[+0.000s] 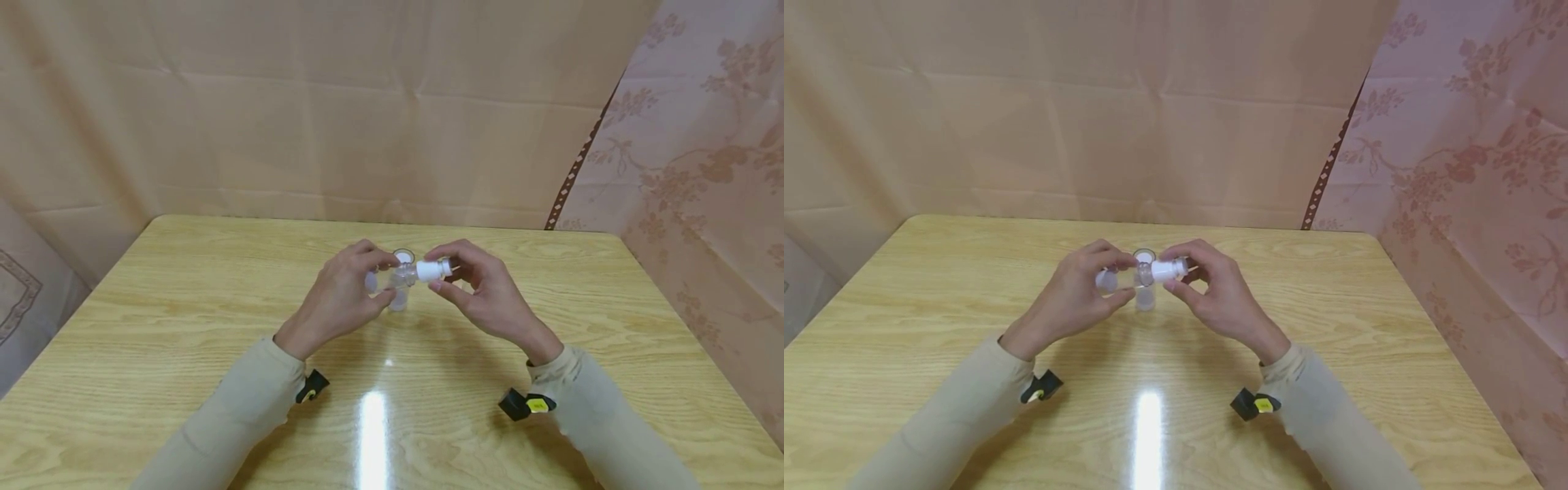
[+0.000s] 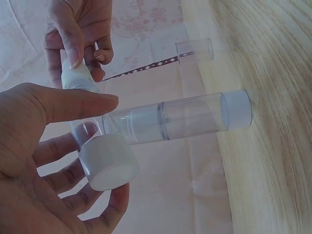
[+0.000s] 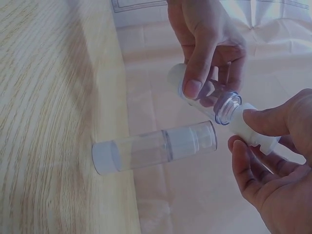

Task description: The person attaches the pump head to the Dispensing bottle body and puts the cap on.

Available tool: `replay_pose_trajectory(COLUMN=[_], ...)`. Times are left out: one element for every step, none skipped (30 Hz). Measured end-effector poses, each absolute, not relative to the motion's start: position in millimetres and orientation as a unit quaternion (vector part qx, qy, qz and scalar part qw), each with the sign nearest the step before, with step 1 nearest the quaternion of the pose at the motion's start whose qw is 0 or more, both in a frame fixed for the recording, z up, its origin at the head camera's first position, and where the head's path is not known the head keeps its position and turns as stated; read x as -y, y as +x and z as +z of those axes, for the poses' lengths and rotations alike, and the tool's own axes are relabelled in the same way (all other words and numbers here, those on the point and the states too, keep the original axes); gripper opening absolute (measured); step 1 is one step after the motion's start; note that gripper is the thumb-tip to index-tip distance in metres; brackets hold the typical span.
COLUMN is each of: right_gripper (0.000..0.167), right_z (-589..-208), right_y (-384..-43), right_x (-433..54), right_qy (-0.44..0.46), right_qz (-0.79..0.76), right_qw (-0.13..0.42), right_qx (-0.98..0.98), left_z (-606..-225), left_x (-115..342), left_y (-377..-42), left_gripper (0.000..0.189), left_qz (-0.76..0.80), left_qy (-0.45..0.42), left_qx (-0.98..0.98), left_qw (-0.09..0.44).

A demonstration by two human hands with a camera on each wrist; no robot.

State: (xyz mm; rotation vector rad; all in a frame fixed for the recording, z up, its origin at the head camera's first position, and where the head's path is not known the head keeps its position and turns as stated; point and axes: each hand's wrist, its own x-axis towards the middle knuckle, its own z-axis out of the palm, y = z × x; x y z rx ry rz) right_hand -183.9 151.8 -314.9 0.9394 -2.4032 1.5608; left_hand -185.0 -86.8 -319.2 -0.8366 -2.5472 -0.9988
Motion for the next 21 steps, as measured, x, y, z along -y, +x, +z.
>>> replay_pose_trajectory(right_gripper=[0.032, 0.032, 0.032, 0.032, 0.032, 0.032, 0.032, 0.032, 0.032, 0.032, 0.032, 0.032, 0.031, 0.031, 0.031, 0.032, 0.031, 0.031, 0.031, 0.031, 0.031], right_z=[-314.7, -314.6, -314.5, -314.6, -314.6, -314.9, -315.3, -315.7, -315.9, -316.5, -316.8, -317.1, -317.1, -317.2, -317.1, -317.1, -316.7, -316.5, -316.4, -316.1, -315.9], right_y=[-183.7, -183.5, -183.3, -183.2, -183.1, -183.1, -183.3, -183.4, -183.6, -183.8, -184.1, -184.3, -184.4, -184.4, -184.4, -184.4, -184.2, -184.0, -183.9, -183.8, -183.6], right_x=[-151.6, -151.3, -151.1, -151.1, -151.0, -151.0, -150.9, -150.9, -150.8, -150.7, -150.6, -150.6, -150.5, -150.6, -150.6, -150.6, -150.6, -150.6, -150.6, -150.5, -150.3], right_qy=[0.311, 0.31, 0.31, 0.31, 0.31, 0.311, 0.311, 0.311, 0.312, 0.312, 0.312, 0.312, 0.312, 0.312, 0.311, 0.31, 0.31, 0.309, 0.309, 0.309, 0.308], right_qz=[0.517, 0.518, 0.518, 0.519, 0.519, 0.519, 0.518, 0.518, 0.517, 0.516, 0.515, 0.515, 0.514, 0.514, 0.513, 0.513, 0.513, 0.513, 0.513, 0.513, 0.514], right_qw=[0.062, 0.061, 0.061, 0.06, 0.059, 0.059, 0.058, 0.057, 0.057, 0.057, 0.057, 0.057, 0.057, 0.058, 0.058, 0.057, 0.057, 0.057, 0.057, 0.056, 0.055], right_qx=[0.795, 0.795, 0.795, 0.794, 0.794, 0.794, 0.795, 0.795, 0.795, 0.796, 0.796, 0.797, 0.797, 0.797, 0.798, 0.798, 0.798, 0.799, 0.799, 0.799, 0.799], left_z=[-319.2, -319.2, -319.1, -318.9, -318.9, -318.7, -318.6, -318.4, -318.3, -318.2, -318.4, -318.4, -318.5, -318.5, -318.6, -318.6, -318.7, -318.8, -318.9, -318.9, -319.0], left_x=[86.7, 86.6, 86.4, 86.2, 86.0, 85.7, 85.4, 85.3, 85.0, 84.8, 84.6, 84.4, 84.3, 84.1, 84.0, 83.9, 83.8, 83.8, 83.7, 83.7, 83.6], left_y=[-184.8, -184.6, -184.5, -184.3, -184.1, -183.8, -183.5, -183.3, -183.0, -182.8, -182.7, -182.7, -182.6, -182.5, -182.5, -182.3, -182.3, -182.2, -182.1, -182.0, -182.0], left_gripper=[0.033, 0.033, 0.033, 0.033, 0.033, 0.033, 0.033, 0.033, 0.033, 0.033, 0.033, 0.033, 0.033, 0.033, 0.033, 0.033, 0.033, 0.033, 0.033, 0.033, 0.033], left_qz=[-0.345, -0.346, -0.345, -0.346, -0.346, -0.345, -0.344, -0.344, -0.343, -0.343, -0.342, -0.341, -0.34, -0.339, -0.338, -0.336, -0.335, -0.334, -0.333, -0.332, -0.33], left_qy=[-0.29, -0.29, -0.29, -0.29, -0.289, -0.289, -0.289, -0.289, -0.29, -0.29, -0.291, -0.292, -0.292, -0.292, -0.292, -0.292, -0.292, -0.292, -0.292, -0.292, -0.293], left_qx=[0.882, 0.882, 0.882, 0.882, 0.883, 0.883, 0.883, 0.884, 0.884, 0.884, 0.884, 0.884, 0.884, 0.884, 0.885, 0.885, 0.885, 0.886, 0.886, 0.886, 0.885], left_qw=[0.139, 0.137, 0.136, 0.135, 0.134, 0.133, 0.132, 0.132, 0.132, 0.132, 0.132, 0.133, 0.133, 0.134, 0.135, 0.136, 0.137, 0.138, 0.14, 0.142, 0.146])
